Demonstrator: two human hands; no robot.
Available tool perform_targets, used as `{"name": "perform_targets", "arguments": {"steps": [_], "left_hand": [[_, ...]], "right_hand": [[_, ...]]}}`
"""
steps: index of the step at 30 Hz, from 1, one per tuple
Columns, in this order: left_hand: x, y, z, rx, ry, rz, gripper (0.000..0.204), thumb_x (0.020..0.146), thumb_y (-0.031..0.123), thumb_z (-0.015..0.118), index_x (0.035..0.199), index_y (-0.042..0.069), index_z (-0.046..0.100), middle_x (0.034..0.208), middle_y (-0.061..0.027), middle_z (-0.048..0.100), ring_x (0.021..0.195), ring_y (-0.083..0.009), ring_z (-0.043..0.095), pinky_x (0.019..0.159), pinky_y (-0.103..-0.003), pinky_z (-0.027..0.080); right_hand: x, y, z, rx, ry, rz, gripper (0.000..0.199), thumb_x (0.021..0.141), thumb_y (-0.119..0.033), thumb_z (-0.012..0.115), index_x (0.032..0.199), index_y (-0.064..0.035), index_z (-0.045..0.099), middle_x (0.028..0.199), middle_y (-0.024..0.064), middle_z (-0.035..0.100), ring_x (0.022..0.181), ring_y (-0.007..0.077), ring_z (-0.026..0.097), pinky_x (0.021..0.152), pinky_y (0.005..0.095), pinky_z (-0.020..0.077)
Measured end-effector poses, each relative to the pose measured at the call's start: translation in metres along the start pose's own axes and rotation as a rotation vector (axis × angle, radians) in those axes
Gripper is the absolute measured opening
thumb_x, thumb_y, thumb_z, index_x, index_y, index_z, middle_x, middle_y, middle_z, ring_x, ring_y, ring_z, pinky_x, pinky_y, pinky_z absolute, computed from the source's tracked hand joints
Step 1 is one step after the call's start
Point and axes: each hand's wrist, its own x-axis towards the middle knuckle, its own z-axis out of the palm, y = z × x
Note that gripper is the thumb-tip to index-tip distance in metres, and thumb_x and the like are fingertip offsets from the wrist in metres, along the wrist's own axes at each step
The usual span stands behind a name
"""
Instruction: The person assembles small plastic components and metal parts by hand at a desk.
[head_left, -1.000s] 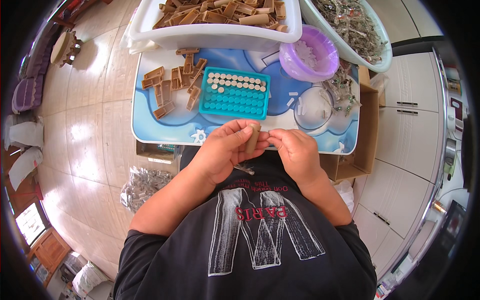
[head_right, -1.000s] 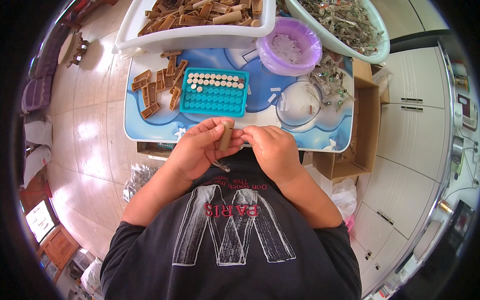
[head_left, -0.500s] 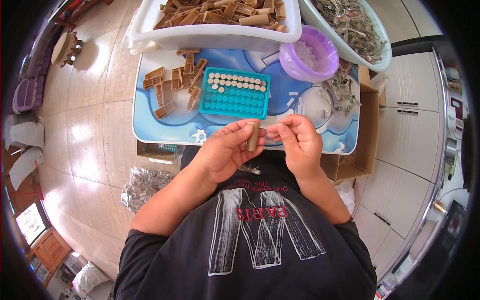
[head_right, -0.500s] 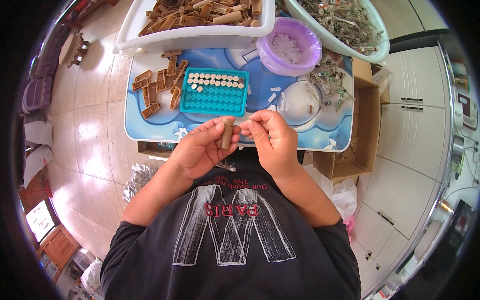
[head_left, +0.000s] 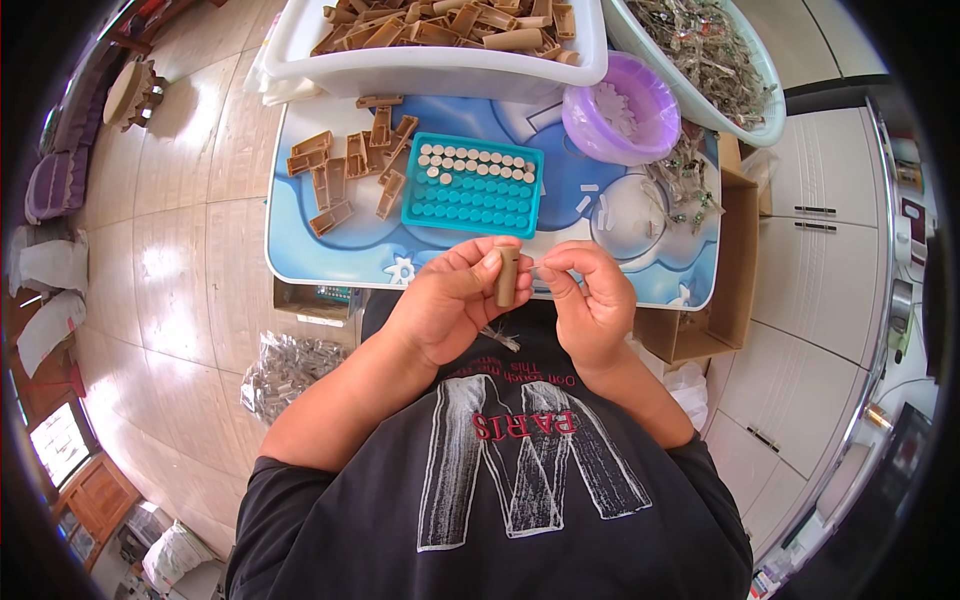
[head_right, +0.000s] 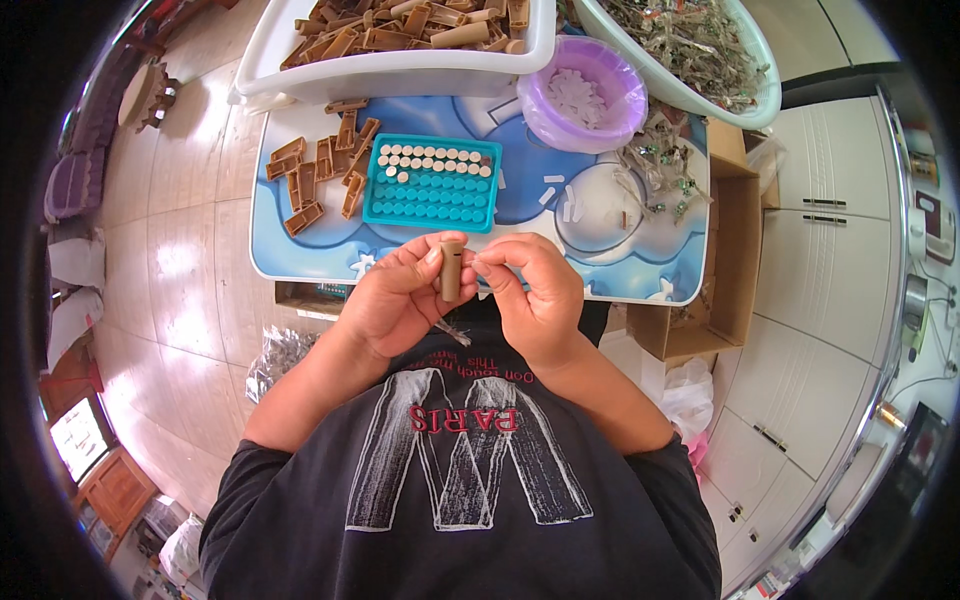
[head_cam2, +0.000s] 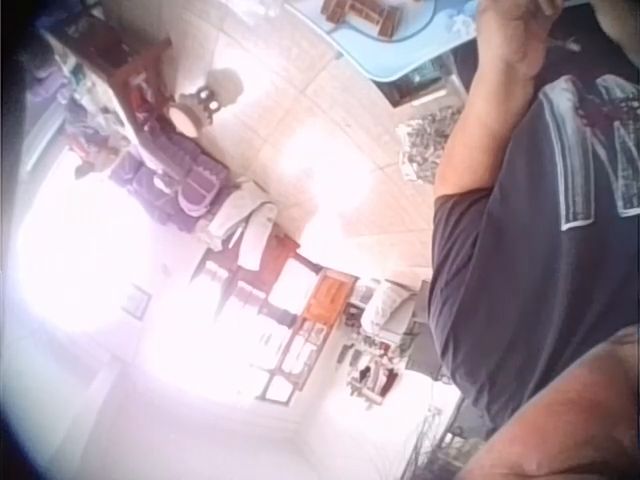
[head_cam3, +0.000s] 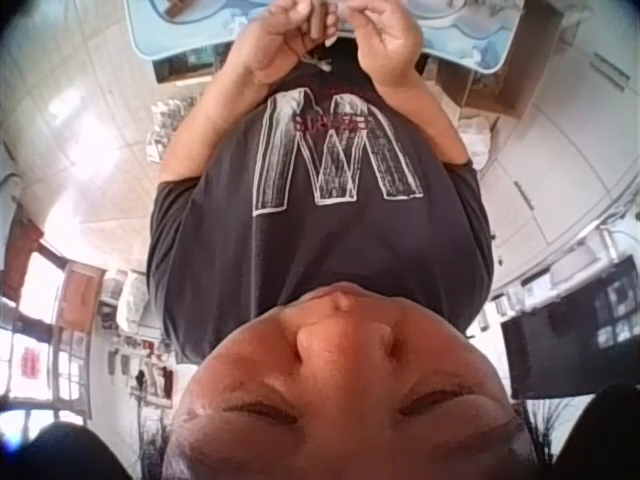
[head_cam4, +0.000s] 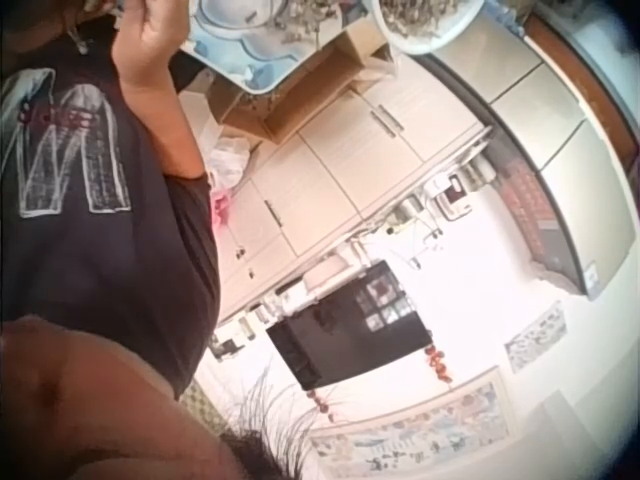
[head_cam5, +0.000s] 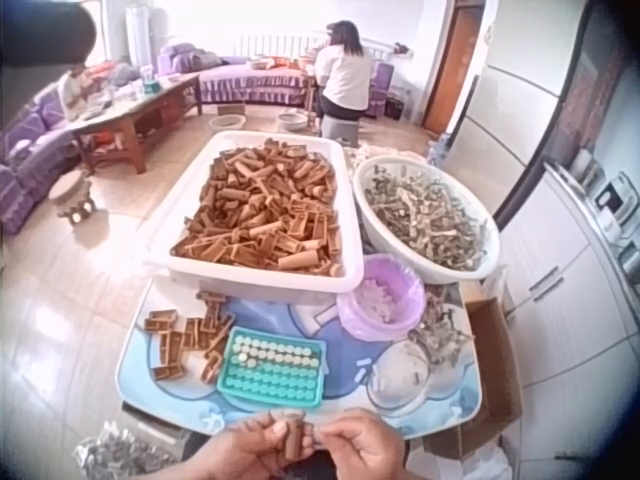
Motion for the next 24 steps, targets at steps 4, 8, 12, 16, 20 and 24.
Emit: {"name": "perform_targets", "arguments": {"steps": [4, 8, 12, 16, 20, 24], "left_hand": [[-0.002, 0.004, 0.003, 0.026, -0.019, -0.034, 0.026, 0.094, 0.015, 0.049, 0.113, -0.002, 0.052, 0.102, -0.012, 0.061, 0.092, -0.0198, 0.061, 0.089, -0.034, 0.048], [-0.003, 0.001, 0.005, 0.028, -0.04, -0.006, 0.029, 0.094, 0.016, 0.048, 0.116, -0.003, 0.052, 0.104, -0.0106, 0.061, 0.09, -0.0186, 0.062, 0.088, -0.033, 0.05], [-0.004, 0.002, 0.009, 0.037, -0.042, -0.006, 0.03, 0.094, 0.015, 0.048, 0.117, -0.003, 0.051, 0.102, -0.0095, 0.061, 0.092, -0.0173, 0.061, 0.09, -0.033, 0.048], [-0.004, 0.003, 0.009, 0.1, -0.033, -0.016, 0.032, 0.094, 0.017, 0.05, 0.119, -0.003, 0.05, 0.09, -0.0054, 0.061, 0.089, -0.0146, 0.061, 0.09, -0.033, 0.047], [-0.007, 0.003, 0.01, 0.086, -0.051, 0.015, 0.033, 0.093, 0.018, 0.052, 0.118, -0.004, 0.05, 0.095, -0.0061, 0.061, 0.089, -0.014, 0.061, 0.089, -0.031, 0.049], [-0.005, 0.001, 0.009, 0.066, -0.037, 0.008, 0.032, 0.093, 0.016, 0.051, 0.118, -0.003, 0.051, 0.102, -0.0095, 0.062, 0.091, -0.0159, 0.062, 0.087, -0.031, 0.051]], "right_hand": [[0.005, -0.001, 0.002, -0.057, -0.009, -0.066, 0.007, 0.079, 0.002, 0.064, 0.084, -0.0003, 0.06, 0.083, 0.0103, 0.064, 0.075, 0.0206, 0.061, 0.067, 0.0277, 0.0479], [0.005, -0.001, 0.001, -0.104, -0.022, -0.116, 0.008, 0.078, 0.001, 0.065, 0.083, -0.0013, 0.059, 0.085, 0.0095, 0.064, 0.078, 0.022, 0.061, 0.069, 0.0287, 0.0478], [0.005, -0.001, 0.002, -0.101, -0.011, -0.11, 0.009, 0.077, 0.002, 0.065, 0.083, -0.0018, 0.059, 0.086, 0.0091, 0.064, 0.079, 0.0217, 0.06, 0.069, 0.029, 0.0476], [0.007, 0.001, 0.001, -0.154, -0.054, -0.165, 0.013, 0.075, 0.002, 0.067, 0.085, -0.0013, 0.06, 0.087, 0.0094, 0.063, 0.078, 0.0218, 0.06, 0.069, 0.0291, 0.0477], [0.008, -0.004, 0.004, -0.113, -0.037, -0.12, 0.017, 0.073, 0.001, 0.069, 0.088, -0.0011, 0.06, 0.088, 0.0108, 0.063, 0.076, 0.0225, 0.061, 0.068, 0.03, 0.0483], [0.006, 0.0, -0.001, -0.205, -0.069, -0.22, 0.016, 0.074, 0.002, 0.067, 0.088, -0.0009, 0.059, 0.086, 0.0117, 0.062, 0.075, 0.024, 0.061, 0.066, 0.0309, 0.0489]]}}
